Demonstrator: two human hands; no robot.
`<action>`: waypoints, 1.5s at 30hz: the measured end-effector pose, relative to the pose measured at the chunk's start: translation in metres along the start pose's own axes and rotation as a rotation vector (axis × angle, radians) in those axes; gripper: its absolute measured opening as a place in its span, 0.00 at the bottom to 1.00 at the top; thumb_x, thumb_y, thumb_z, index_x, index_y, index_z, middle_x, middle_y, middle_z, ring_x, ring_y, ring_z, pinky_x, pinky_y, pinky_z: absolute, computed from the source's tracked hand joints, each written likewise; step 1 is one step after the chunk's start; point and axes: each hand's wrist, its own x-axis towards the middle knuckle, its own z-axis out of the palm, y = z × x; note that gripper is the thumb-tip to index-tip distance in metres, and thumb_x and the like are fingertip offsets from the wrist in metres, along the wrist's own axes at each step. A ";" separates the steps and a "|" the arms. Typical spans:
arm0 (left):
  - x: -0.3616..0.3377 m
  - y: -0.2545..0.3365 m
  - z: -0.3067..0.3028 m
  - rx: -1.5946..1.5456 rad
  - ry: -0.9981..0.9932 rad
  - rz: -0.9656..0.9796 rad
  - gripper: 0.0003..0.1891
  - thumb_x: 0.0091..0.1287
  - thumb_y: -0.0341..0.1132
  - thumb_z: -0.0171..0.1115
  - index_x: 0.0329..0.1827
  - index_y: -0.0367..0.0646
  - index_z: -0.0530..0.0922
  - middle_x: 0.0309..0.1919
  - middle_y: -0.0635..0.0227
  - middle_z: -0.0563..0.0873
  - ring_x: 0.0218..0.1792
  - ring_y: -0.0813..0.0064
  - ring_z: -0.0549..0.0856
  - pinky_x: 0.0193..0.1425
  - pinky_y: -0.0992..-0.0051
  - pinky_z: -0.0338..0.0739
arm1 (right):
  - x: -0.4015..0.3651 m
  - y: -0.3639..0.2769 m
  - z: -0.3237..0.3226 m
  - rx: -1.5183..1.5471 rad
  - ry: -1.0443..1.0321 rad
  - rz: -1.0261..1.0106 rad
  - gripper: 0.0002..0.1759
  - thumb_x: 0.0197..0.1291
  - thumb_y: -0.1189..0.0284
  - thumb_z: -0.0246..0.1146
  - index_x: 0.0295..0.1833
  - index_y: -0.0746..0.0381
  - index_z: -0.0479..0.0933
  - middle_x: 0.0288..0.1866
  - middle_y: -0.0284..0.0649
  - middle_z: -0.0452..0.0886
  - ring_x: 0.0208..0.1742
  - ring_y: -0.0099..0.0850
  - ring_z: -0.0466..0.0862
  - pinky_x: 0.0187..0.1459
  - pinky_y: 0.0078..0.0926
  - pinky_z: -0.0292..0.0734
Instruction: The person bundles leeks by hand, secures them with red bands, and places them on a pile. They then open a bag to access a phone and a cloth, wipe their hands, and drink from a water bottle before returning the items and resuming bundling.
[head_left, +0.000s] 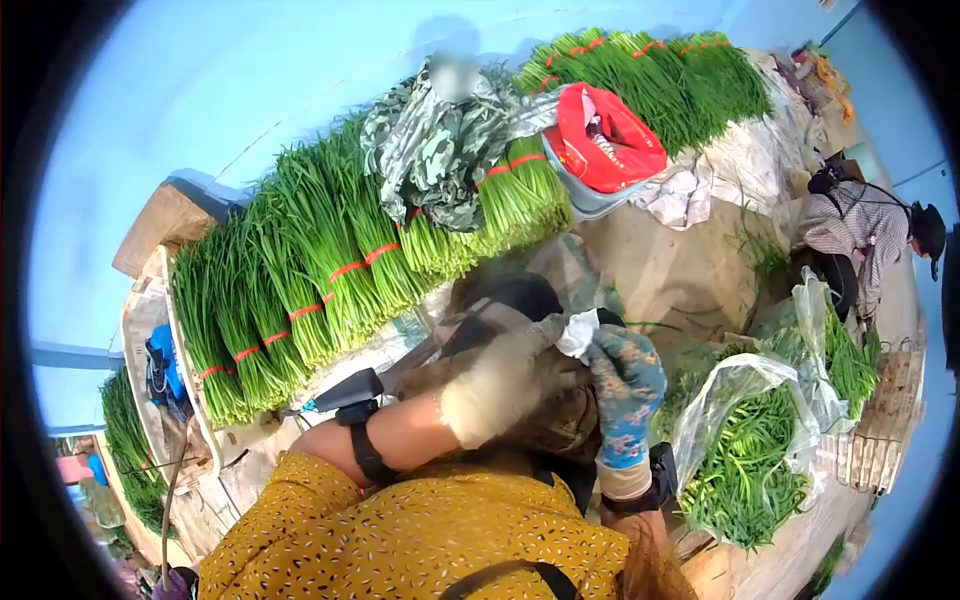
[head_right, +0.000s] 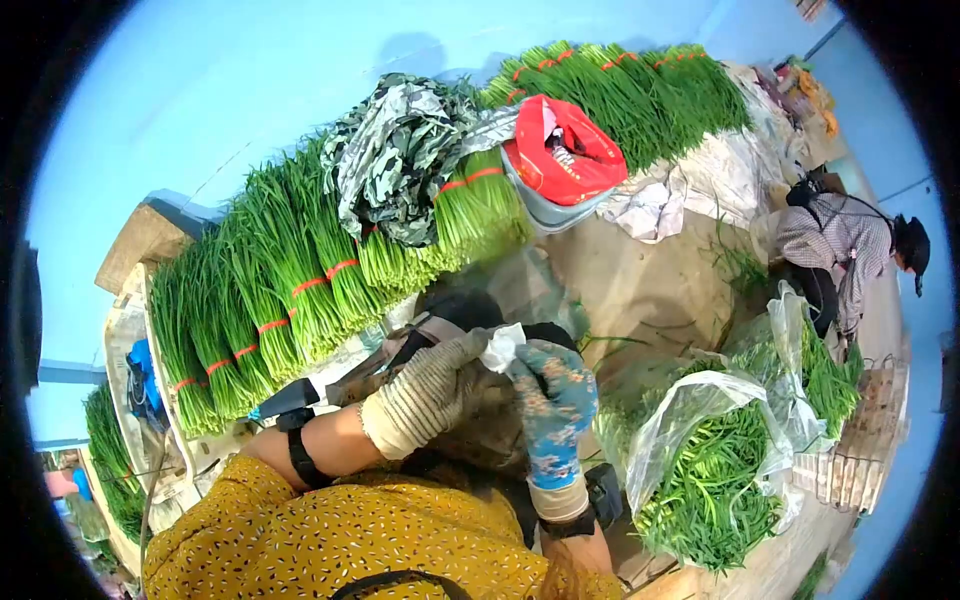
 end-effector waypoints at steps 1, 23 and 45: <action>0.003 -0.002 -0.006 -0.023 -0.046 -0.003 0.22 0.76 0.38 0.52 0.68 0.35 0.67 0.60 0.58 0.78 0.61 0.65 0.78 0.66 0.61 0.75 | -0.001 0.002 -0.001 0.104 0.038 0.065 0.08 0.55 0.80 0.69 0.42 0.64 0.84 0.38 0.40 0.86 0.41 0.30 0.85 0.45 0.26 0.80; 0.000 0.006 -0.001 0.159 0.048 -0.011 0.20 0.74 0.34 0.55 0.65 0.36 0.70 0.58 0.59 0.80 0.59 0.66 0.81 0.63 0.65 0.80 | -0.002 0.035 -0.014 0.589 -0.054 0.635 0.11 0.60 0.82 0.64 0.48 0.66 0.82 0.45 0.38 0.84 0.46 0.24 0.81 0.50 0.22 0.76; -0.005 0.009 0.013 0.167 0.099 0.008 0.16 0.74 0.37 0.54 0.61 0.40 0.75 0.51 0.67 0.83 0.51 0.73 0.83 0.55 0.71 0.81 | 0.015 -0.015 -0.005 -0.297 -0.066 -0.068 0.17 0.50 0.73 0.73 0.47 0.63 0.85 0.33 0.45 0.82 0.31 0.38 0.82 0.35 0.32 0.76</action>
